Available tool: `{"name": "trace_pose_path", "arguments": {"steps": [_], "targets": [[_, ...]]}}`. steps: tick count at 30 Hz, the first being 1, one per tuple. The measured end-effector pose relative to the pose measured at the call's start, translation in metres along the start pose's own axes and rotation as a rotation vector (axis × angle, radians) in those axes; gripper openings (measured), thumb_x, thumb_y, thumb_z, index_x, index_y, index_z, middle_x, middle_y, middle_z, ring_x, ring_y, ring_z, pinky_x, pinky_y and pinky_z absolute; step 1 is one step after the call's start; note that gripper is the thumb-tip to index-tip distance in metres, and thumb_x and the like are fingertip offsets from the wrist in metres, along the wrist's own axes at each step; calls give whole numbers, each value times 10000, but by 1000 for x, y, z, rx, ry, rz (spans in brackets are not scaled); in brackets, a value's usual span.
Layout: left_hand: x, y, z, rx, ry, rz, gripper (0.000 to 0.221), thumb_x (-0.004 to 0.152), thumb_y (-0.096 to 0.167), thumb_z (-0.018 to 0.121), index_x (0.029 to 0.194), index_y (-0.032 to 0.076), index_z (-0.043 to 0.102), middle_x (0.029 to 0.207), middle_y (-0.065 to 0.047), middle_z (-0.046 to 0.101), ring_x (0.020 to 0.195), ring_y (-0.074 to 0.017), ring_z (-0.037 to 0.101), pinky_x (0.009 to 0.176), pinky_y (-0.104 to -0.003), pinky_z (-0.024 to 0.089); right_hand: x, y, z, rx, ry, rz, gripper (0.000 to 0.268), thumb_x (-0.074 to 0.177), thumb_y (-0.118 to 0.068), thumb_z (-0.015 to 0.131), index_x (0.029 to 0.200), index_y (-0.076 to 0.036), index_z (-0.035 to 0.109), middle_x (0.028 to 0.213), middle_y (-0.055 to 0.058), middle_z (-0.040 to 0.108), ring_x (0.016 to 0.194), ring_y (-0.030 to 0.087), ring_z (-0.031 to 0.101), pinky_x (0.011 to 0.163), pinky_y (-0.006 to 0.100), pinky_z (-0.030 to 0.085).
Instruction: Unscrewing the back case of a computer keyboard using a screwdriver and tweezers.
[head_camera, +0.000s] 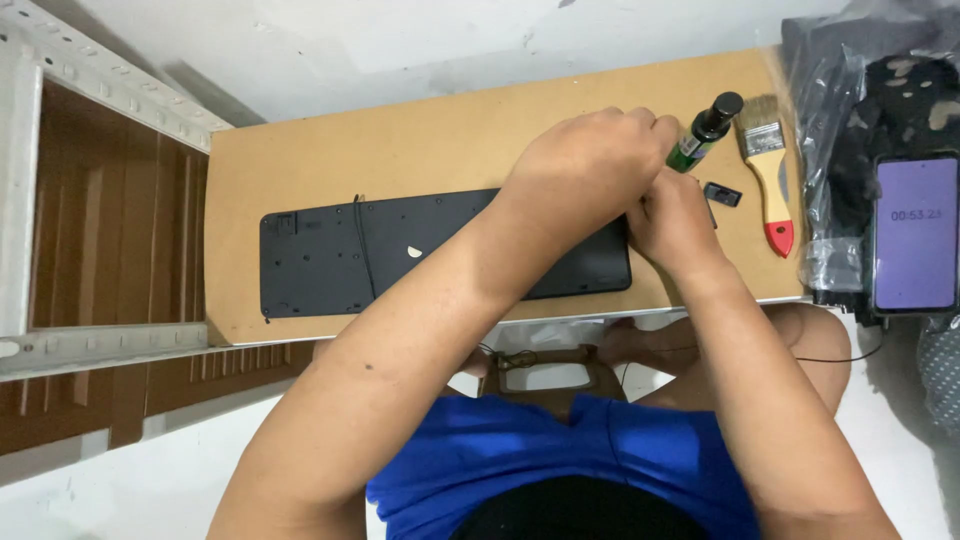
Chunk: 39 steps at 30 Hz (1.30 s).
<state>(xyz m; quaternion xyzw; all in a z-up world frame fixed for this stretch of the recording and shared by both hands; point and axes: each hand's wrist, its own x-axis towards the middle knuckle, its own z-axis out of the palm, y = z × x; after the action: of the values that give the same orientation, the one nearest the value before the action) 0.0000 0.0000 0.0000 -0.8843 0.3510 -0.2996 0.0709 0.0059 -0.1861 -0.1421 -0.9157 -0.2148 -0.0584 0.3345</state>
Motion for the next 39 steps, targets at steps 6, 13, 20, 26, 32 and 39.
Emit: {"name": "trace_pose_path", "arguments": {"steps": [6,13,20,26,32,39], "targets": [[4,12,27,53,52,-9,311,669,-9,683,796,228,526,591,125,486,539,-78,629,544,-259,584,6,-19,-11,65,-34,-4,119,1029,-39,552,950,-1,633,745,187,583,773,451,628,683,476,522],[-18,1,69,-3,115,-117,184,736,26,543,683,196,494,558,1,455,488,-216,607,443,-396,540,10,-42,-21,40,-80,-26,155,1031,-2,541,1042,-18,694,867,203,649,929,458,665,737,491,561],[23,30,57,-10,-149,-269,223,762,182,525,555,205,604,479,14,474,503,-240,600,406,-478,421,7,-19,-20,201,-181,127,194,1023,-65,516,1103,-44,691,873,176,673,870,392,660,743,515,520],[39,34,48,-182,-583,-487,240,846,135,599,712,304,704,748,100,684,691,-206,682,504,-369,421,15,-55,-22,612,303,175,198,929,45,591,951,-127,495,890,-53,518,823,58,424,697,229,342],[29,19,9,-349,-402,-400,526,818,106,657,1295,120,435,945,-73,633,670,-325,720,526,-464,550,13,-24,-14,349,254,-30,244,872,-6,521,699,-68,361,647,10,361,699,144,328,590,357,243],[30,17,35,-411,-535,-387,151,894,24,506,1024,92,541,852,-70,724,829,-338,754,655,-457,604,22,-32,-24,487,69,22,79,978,-32,556,1052,-7,548,985,155,590,998,278,536,848,472,412]]}}
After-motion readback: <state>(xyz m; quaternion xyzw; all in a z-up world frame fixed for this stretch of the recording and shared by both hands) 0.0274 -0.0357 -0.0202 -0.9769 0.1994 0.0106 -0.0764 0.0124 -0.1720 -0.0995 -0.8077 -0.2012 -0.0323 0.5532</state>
